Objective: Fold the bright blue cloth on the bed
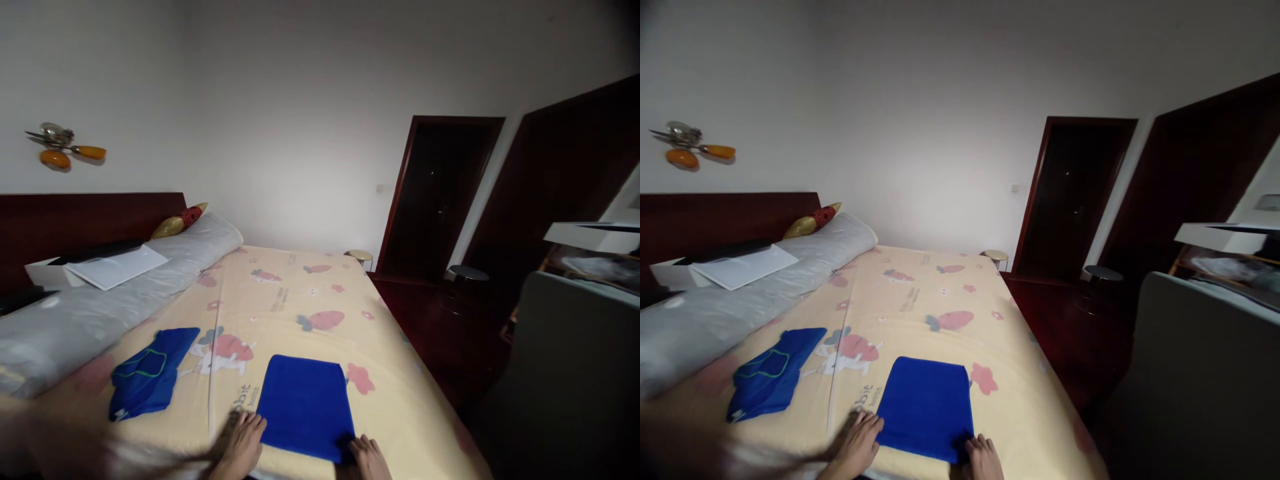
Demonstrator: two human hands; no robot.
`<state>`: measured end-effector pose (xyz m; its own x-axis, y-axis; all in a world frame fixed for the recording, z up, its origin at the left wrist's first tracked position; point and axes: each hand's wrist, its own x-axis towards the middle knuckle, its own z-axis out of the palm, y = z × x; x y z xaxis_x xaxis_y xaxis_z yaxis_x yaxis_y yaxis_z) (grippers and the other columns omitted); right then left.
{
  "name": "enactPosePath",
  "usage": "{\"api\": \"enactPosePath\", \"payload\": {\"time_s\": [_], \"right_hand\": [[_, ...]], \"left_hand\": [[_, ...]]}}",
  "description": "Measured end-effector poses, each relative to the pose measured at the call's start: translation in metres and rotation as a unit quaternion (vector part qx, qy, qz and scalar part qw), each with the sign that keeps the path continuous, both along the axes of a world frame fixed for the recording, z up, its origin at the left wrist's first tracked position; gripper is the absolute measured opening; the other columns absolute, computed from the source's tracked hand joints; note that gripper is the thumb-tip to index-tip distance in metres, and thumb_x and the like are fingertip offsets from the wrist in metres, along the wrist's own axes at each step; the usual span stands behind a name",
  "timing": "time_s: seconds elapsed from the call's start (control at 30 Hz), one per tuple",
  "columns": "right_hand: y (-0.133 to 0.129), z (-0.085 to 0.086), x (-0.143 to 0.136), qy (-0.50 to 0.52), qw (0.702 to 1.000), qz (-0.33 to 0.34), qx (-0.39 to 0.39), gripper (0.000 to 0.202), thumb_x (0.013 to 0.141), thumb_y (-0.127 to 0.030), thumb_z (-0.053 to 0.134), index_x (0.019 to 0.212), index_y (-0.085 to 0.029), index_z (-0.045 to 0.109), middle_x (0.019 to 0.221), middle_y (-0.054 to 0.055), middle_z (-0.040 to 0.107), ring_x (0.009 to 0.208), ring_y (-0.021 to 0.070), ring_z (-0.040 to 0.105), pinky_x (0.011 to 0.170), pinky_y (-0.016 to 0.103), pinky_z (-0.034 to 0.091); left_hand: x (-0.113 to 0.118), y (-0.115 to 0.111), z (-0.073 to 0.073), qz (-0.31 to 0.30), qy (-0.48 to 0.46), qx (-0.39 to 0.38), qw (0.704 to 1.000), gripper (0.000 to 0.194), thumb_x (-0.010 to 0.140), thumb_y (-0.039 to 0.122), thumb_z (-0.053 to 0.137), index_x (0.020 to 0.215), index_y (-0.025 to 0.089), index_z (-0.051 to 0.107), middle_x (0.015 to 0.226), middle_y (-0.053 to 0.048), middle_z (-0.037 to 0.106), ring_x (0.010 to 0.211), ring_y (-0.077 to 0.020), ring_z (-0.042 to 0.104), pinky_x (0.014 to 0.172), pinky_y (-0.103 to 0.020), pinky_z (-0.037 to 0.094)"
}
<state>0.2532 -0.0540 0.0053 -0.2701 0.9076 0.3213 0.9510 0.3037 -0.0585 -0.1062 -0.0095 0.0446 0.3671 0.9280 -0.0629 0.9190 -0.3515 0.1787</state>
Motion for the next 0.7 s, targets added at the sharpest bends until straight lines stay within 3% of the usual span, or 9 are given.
{"api": "enactPosePath", "payload": {"time_s": [0.17, 0.33, 0.53, 0.7], "right_hand": [[0.001, 0.0, 0.005, 0.007, 0.997, -0.008, -0.071, 0.035, 0.066, -0.014, 0.049, 0.094, -0.023, 0.068, 0.095, 0.005, 0.075, 0.089, 0.0245, 0.065, 0.078, 0.034, 0.044], [0.0, -0.001, 0.004, 0.001, 0.997, -0.024, -0.077, 0.044, 0.064, -0.011, 0.05, 0.102, -0.021, 0.068, 0.101, 0.007, 0.074, 0.092, 0.026, 0.066, 0.08, 0.036, 0.045], [-0.001, 0.005, -0.005, -0.021, 0.997, -0.076, -0.015, 0.048, 0.062, 0.0, 0.045, 0.098, -0.021, 0.069, 0.095, 0.008, 0.071, 0.089, 0.0266, 0.064, 0.079, 0.037, 0.044], [0.0, 0.002, -0.007, -0.025, 0.998, -0.019, 0.063, 0.055, 0.066, 0.004, 0.044, 0.109, -0.024, 0.065, 0.104, 0.006, 0.071, 0.094, 0.0249, 0.063, 0.087, 0.036, 0.041]], "left_hand": [[0.009, -0.006, 0.021, 0.07, 0.027, -0.064, 0.995, 0.041, 0.078, 0.019, 0.042, 0.113, 0.024, 0.063, 0.119, -0.006, 0.067, 0.124, -0.0236, 0.051, 0.113, -0.043, 0.025], [0.013, -0.009, 0.027, 0.065, 0.023, -0.066, 0.995, 0.044, 0.077, 0.019, 0.041, 0.114, 0.023, 0.064, 0.121, -0.007, 0.066, 0.124, -0.0239, 0.051, 0.113, -0.044, 0.025], [0.008, -0.004, 0.006, 0.059, 0.015, -0.058, 0.996, 0.052, 0.078, 0.021, 0.04, 0.127, 0.017, 0.057, 0.141, -0.012, 0.053, 0.137, -0.0254, 0.037, 0.118, -0.048, 0.012], [0.009, -0.001, -0.014, 0.058, 0.018, -0.049, 0.997, 0.059, 0.077, 0.014, 0.038, 0.135, 0.015, 0.05, 0.149, -0.014, 0.043, 0.142, -0.0273, 0.027, 0.118, -0.052, 0.01]]}}
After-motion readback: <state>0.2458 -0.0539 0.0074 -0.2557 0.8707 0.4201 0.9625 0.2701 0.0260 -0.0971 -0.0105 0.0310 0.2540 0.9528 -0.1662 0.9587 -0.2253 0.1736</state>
